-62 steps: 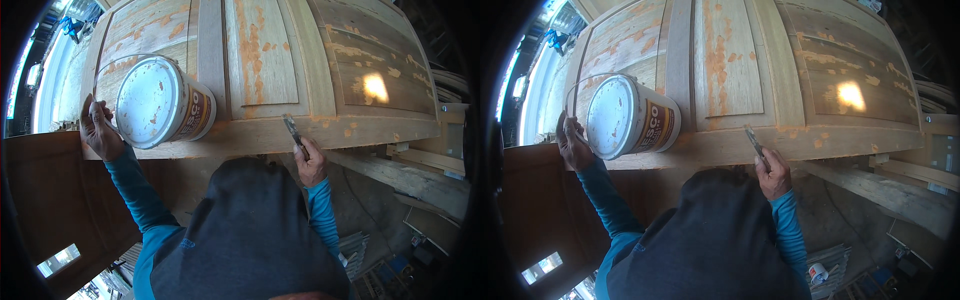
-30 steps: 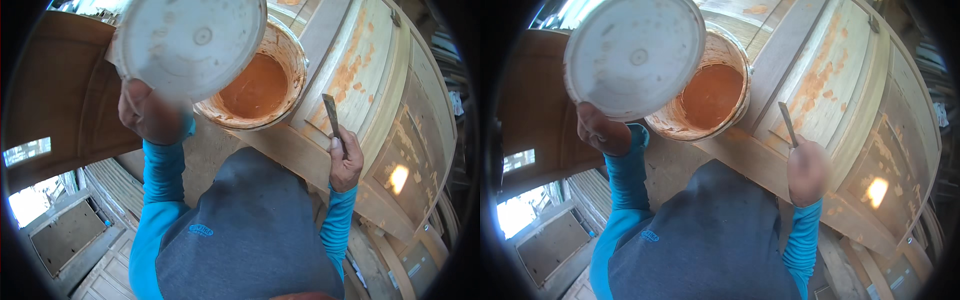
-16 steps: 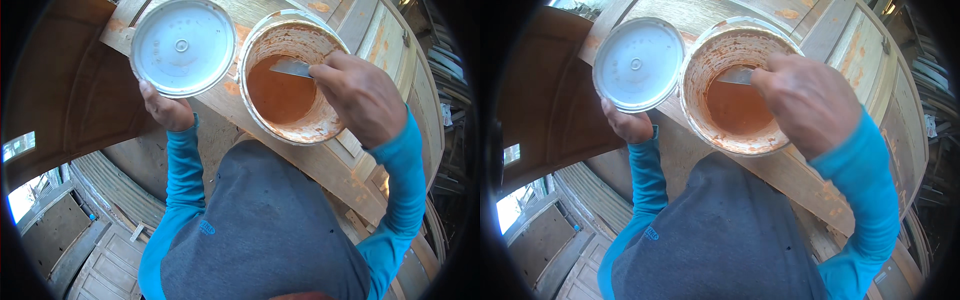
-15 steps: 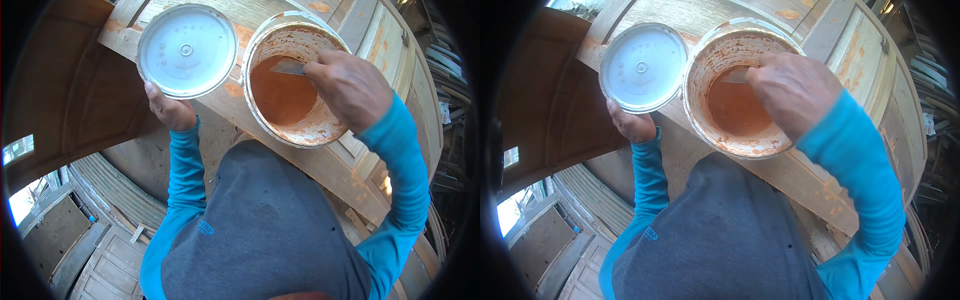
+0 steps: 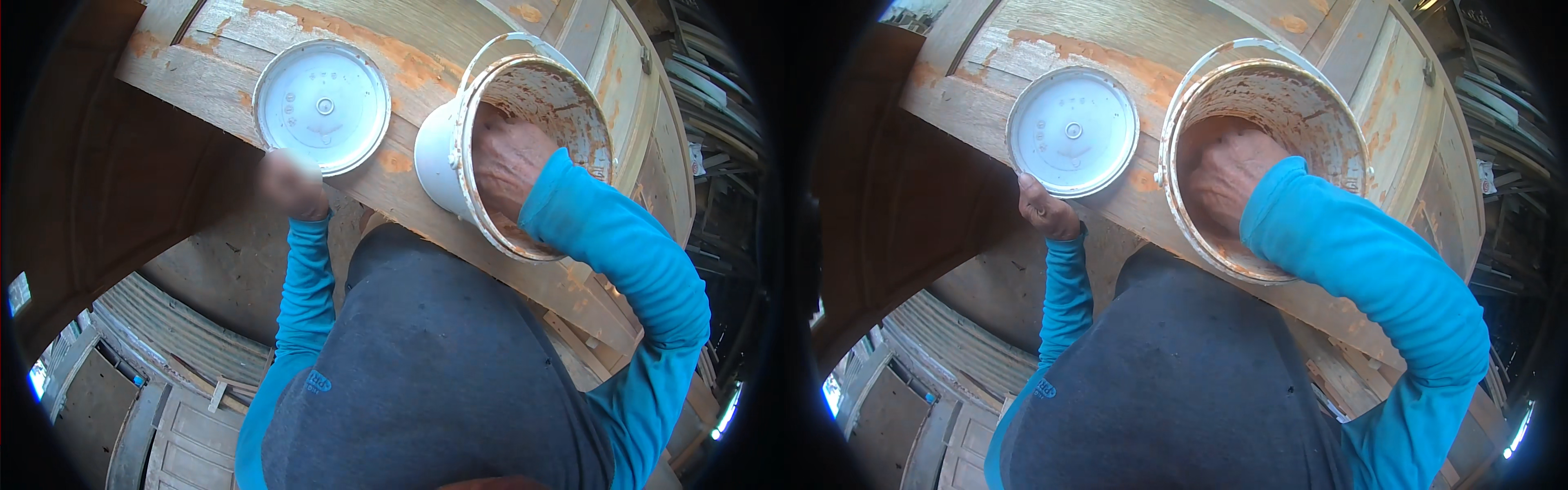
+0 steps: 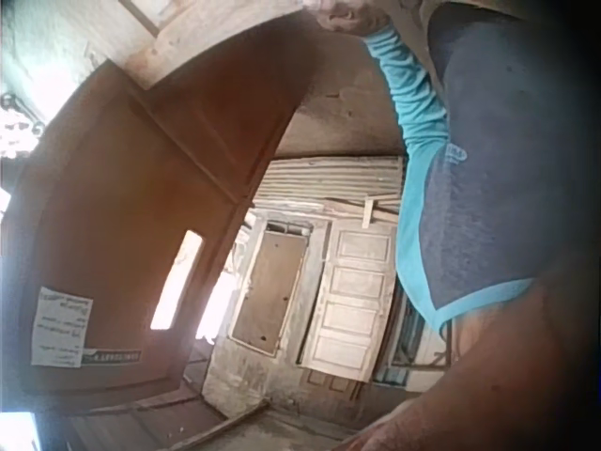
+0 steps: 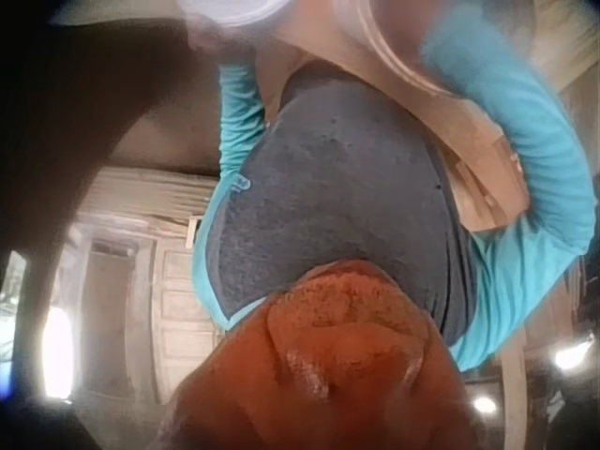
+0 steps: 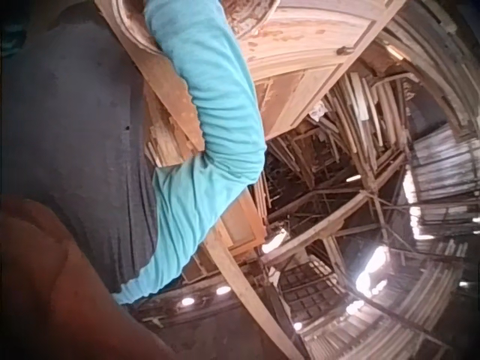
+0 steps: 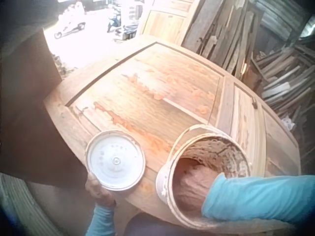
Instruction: The person applies wood filler into the gaps and panel edges of a wooden door using a putty knife, then picks up the bucket of filler and its lid.
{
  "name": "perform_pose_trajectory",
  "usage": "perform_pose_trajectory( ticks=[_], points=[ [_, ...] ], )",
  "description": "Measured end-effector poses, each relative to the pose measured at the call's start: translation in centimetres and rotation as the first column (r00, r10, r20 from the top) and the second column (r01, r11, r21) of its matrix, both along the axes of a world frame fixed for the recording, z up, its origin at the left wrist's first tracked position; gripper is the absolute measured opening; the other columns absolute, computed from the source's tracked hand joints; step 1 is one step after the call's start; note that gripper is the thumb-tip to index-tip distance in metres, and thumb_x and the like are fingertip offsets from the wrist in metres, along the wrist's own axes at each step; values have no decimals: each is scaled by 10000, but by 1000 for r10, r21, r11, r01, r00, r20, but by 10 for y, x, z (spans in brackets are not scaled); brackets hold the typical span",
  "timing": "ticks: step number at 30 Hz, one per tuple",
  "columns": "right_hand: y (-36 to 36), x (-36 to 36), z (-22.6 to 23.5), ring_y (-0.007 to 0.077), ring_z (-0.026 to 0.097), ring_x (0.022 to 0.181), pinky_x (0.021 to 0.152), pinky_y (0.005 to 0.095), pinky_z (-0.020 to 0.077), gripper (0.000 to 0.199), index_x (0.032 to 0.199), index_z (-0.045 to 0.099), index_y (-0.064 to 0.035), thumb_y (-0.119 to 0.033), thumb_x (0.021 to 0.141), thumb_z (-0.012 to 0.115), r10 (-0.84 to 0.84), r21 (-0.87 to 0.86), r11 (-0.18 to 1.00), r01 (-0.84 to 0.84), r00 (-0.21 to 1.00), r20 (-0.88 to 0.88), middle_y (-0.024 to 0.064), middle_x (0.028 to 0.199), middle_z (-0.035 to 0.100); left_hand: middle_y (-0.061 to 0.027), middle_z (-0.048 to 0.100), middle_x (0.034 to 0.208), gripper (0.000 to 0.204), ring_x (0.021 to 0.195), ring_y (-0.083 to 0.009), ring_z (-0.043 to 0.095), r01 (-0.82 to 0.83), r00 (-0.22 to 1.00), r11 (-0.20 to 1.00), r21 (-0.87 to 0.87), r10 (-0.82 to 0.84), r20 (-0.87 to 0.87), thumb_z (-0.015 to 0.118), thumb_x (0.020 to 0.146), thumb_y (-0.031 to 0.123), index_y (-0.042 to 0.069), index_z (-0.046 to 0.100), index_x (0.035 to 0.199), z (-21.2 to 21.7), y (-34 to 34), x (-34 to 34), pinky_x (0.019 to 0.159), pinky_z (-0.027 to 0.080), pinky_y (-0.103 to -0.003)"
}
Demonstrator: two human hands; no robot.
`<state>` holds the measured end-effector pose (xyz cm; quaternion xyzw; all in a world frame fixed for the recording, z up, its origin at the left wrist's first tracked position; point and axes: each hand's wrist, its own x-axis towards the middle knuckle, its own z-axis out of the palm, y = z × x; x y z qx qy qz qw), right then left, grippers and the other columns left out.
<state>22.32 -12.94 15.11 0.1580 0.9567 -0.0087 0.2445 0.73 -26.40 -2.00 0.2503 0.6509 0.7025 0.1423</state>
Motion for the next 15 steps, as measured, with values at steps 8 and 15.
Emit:
perform_pose_trajectory(
  ticks=[8, 15],
  points=[
    [6, -4, 0, 338, 696, 955, 853, 419, 598, 214, 1006, 742, -8, -121, 832, 690, -9, -45, 999, 16, 989, 151, 196, 1042, 718, -129, 705, 951, 571, 868, -185, 629, 46, 999, 999, -22, -46, -3, 372, 1128, 404, -85, 648, 1030, -1, 1, -3, 796, 499, -323],
    [6, -19, 7, 337, 694, 913, 805, 428, 598, 164, 938, 743, -5, -110, 846, 656, -1, -41, 999, 5, 995, 98, 184, 950, 716, -169, 727, 1072, 602, 947, -213, 666, 63, 998, 997, -54, -62, 19, 371, 1129, 399, -135, 645, 1170, -4, -2, -7, 850, 522, -327]
  ],
)
